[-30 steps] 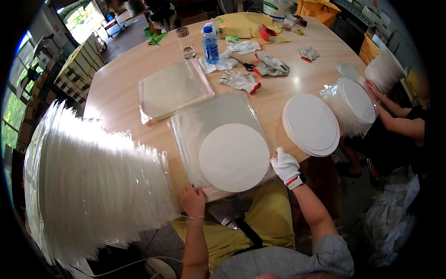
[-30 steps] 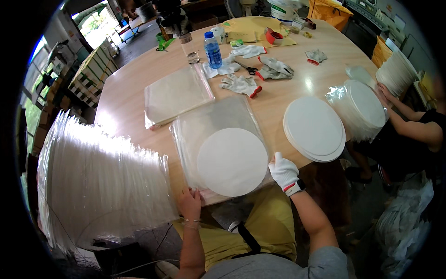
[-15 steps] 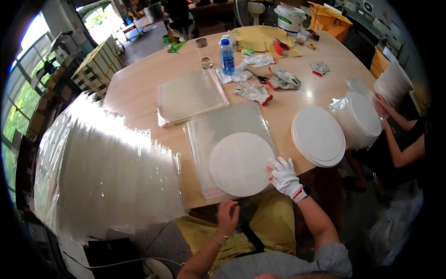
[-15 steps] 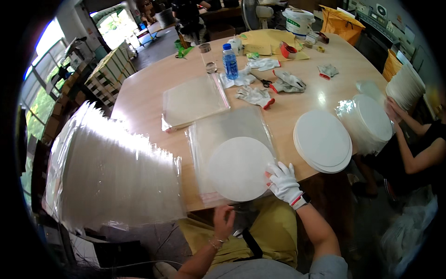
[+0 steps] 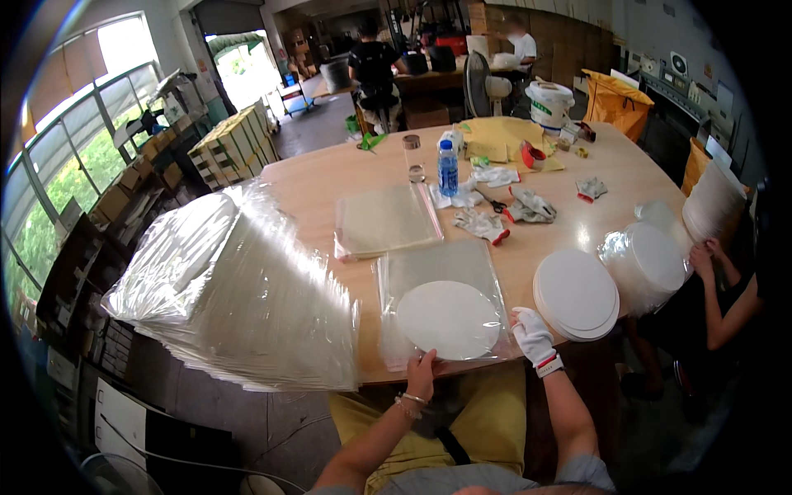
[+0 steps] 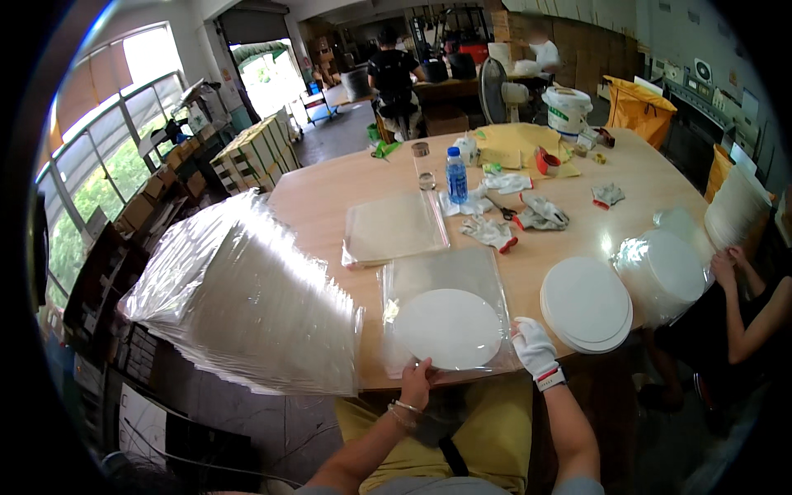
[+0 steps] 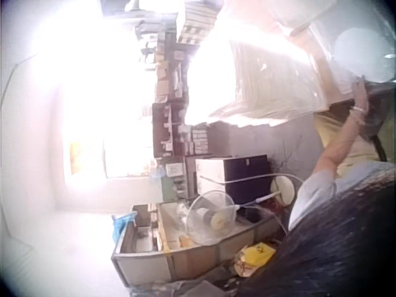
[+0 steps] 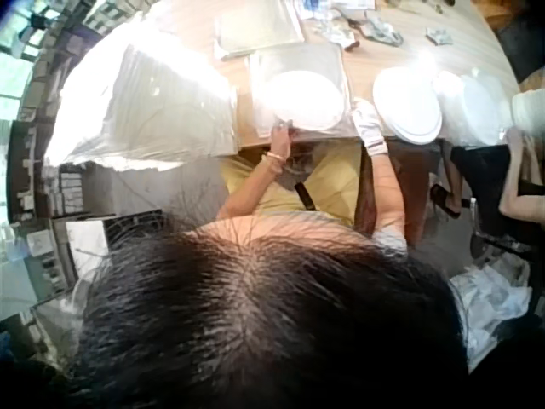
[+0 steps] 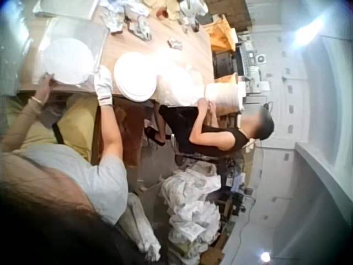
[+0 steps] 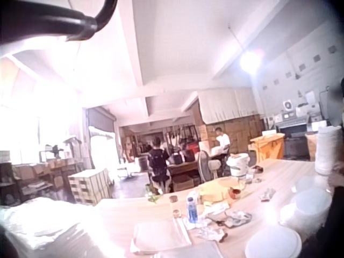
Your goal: The person repeatedly picks up white circular plates and places them into clear plastic bags on a table. They handle the plates one at a time, inserting each into a bag and stacking the packaged items.
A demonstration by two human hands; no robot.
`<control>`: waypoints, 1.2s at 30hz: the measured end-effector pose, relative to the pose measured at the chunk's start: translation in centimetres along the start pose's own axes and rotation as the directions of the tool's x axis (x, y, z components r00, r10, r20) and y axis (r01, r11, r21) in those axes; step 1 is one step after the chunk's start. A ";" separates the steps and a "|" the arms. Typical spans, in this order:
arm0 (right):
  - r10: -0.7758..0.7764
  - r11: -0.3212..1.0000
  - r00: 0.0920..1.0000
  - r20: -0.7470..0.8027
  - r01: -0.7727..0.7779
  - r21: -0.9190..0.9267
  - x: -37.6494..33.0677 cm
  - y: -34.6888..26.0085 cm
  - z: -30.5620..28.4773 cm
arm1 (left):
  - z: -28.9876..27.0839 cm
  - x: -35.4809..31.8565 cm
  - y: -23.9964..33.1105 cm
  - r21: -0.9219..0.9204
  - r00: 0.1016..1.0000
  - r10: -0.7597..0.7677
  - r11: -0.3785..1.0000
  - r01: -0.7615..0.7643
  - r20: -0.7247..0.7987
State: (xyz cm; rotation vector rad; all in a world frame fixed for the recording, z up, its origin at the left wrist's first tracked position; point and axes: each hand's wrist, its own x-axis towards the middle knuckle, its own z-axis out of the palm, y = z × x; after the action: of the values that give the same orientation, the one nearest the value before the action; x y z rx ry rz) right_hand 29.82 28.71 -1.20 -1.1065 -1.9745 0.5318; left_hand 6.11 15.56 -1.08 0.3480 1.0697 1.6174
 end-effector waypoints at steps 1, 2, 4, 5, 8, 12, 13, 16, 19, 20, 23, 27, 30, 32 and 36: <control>0.120 0.988 0.985 0.120 -0.130 0.081 0.4 -0.3 -0.5 | 0.3 0.7 1.2 0.025 1.000 -0.008 1.000 0.007 0.020; 0.272 0.949 0.938 0.213 -0.298 0.103 0.8 -0.9 -0.8 | 1.0 1.1 2.4 0.056 0.998 0.016 0.998 -0.019 0.055; 0.519 0.795 0.752 0.406 -0.599 0.095 2.1 -2.1 -0.6 | 2.1 1.4 5.2 0.117 0.991 0.069 0.990 -0.083 0.119; 0.470 0.698 0.774 0.425 -0.620 0.357 2.2 -2.7 0.0 | 2.9 1.1 6.8 0.157 0.981 0.088 0.981 -0.116 0.176; 0.221 0.481 0.942 0.251 -0.329 0.813 2.8 -6.4 2.2 | 4.9 -2.9 12.5 0.235 0.929 0.214 0.928 -0.290 0.302; 0.070 0.420 0.971 0.228 -0.236 0.876 5.9 -16.7 -1.9 | 5.4 -11.9 22.9 0.493 0.734 0.421 0.551 -0.673 0.532; 0.007 0.457 0.983 0.186 -0.168 0.873 7.3 -19.8 -2.4 | 5.3 -14.0 25.6 0.511 0.673 0.499 0.439 -0.739 0.546; -0.201 0.481 0.964 0.175 -0.059 0.875 11.6 -31.6 -2.7 | 2.7 -18.0 33.0 0.468 0.391 0.824 0.177 -0.866 0.411; -0.331 0.315 0.904 0.273 -0.167 0.934 15.0 -41.2 -0.7 | 0.4 -20.1 41.5 0.359 0.260 0.925 0.152 -0.921 0.277; -0.381 0.282 0.876 0.296 -0.195 0.939 15.8 -43.5 0.0 | -0.7 -20.2 43.7 0.360 0.273 0.937 0.183 -0.915 0.217; -0.390 0.482 0.803 0.450 -0.239 0.843 17.9 -47.5 4.5 | -10.8 -17.8 48.2 0.703 0.368 0.921 0.178 -0.689 0.127; -0.364 0.713 0.693 0.623 -0.223 0.664 18.7 -48.6 6.5 | -17.5 -16.1 48.4 0.975 0.224 0.974 0.018 -0.223 0.033; -0.362 0.800 0.718 0.594 -0.088 0.593 19.4 -47.9 6.0 | -11.1 -16.7 48.2 0.887 0.125 0.885 -0.457 0.061 0.448; -0.390 0.795 0.742 0.545 -0.027 0.606 19.4 -47.0 6.3 | -8.8 -15.9 48.7 0.859 0.466 0.732 -0.492 -0.143 0.497; -0.424 0.327 0.852 0.309 -0.175 0.929 16.4 -41.2 7.5 | -10.7 -13.0 49.3 0.699 0.575 0.431 -0.590 -0.403 0.695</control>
State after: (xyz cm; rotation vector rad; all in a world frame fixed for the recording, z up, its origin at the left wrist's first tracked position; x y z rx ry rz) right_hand -2.29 20.92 29.23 0.0219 -1.5883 1.7728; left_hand -27.61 0.14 35.46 2.4634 2.3683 0.7859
